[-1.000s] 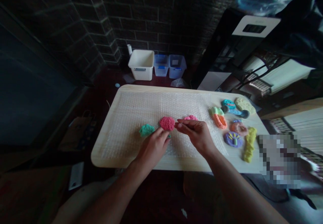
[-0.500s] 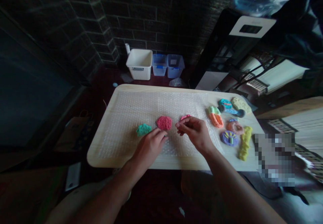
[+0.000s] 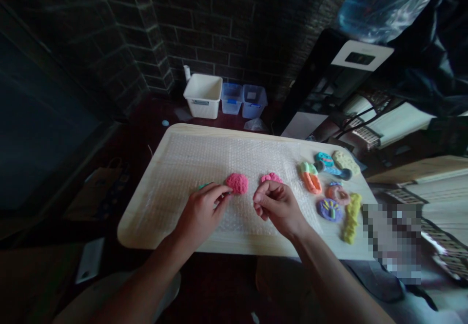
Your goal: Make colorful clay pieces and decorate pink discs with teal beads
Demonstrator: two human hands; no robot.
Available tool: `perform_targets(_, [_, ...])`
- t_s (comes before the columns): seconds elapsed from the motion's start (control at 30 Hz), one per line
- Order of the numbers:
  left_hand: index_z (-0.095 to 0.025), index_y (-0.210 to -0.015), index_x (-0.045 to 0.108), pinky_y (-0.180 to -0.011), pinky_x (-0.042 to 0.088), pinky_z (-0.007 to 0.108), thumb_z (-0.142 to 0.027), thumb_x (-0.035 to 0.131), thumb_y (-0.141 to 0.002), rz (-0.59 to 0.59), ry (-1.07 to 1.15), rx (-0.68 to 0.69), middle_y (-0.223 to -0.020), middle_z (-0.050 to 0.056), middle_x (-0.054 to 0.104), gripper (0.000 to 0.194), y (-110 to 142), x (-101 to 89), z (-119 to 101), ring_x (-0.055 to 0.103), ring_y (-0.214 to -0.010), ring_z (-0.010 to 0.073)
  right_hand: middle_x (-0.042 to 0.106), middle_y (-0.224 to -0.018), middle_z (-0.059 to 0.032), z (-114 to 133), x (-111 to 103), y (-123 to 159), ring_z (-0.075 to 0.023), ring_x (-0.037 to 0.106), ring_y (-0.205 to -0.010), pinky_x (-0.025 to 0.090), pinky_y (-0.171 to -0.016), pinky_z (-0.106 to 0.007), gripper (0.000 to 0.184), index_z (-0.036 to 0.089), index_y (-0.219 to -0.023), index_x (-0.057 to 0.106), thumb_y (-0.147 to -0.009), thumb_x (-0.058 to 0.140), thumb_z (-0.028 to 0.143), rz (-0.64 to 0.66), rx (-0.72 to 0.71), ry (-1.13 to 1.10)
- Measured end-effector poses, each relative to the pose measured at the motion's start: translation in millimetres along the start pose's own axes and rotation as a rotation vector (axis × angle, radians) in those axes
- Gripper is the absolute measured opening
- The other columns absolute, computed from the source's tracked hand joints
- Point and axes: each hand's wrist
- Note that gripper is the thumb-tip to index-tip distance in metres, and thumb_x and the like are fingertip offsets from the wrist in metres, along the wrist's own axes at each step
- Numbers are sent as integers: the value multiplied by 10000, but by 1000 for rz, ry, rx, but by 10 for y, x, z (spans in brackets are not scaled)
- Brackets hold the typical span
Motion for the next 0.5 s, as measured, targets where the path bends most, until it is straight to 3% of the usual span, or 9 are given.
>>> perform_targets(0.1, [-186,-1061,737,-773,533,305,-170,607,-985,-4,25,-4,-975,64,761,151,-24,14,10,709,-828,195,744,-622,8,11,22,7,-111,657,-518,538,-509,-210,286,196,-702,738,-656,989,325,17,-5,-60])
perform_targets(0.2, [-175,-1052,736,-763,529,305,-177,624,-983,-3,20,10,-956,63,755,132,-19,30,18,709,-823,194,832,-844,-32,15,46,36,-142,781,-761,623,-725,-235,205,221,-899,819,-754,939,301,95,19,-120])
perform_targets(0.27, [-170,-1043,737,-755,527,306,-181,632,-982,-13,17,23,-937,59,751,122,-9,40,30,708,-811,192,845,-909,-48,8,54,62,-148,800,-825,636,-780,-247,205,227,-997,830,-824,890,319,151,31,-133])
perform_targets(0.37, [-174,-1041,739,-734,524,296,-151,639,-971,-41,30,42,-925,48,749,124,2,56,57,705,-786,180,851,-880,-65,-22,44,88,-158,813,-788,647,-720,-237,166,216,-980,830,-864,859,331,200,23,-156])
perform_targets(0.5, [-185,-1035,747,-717,517,288,-118,653,-953,-62,37,43,-893,32,747,141,4,75,74,697,-755,168,808,-671,-30,-67,-3,78,-125,747,-542,586,-510,-171,115,193,-781,797,-819,895,239,196,-29,-185])
Point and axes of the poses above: each hand's wrist, its own y-axis away from the middle knuckle, its own x-axis out of the palm, z = x × y
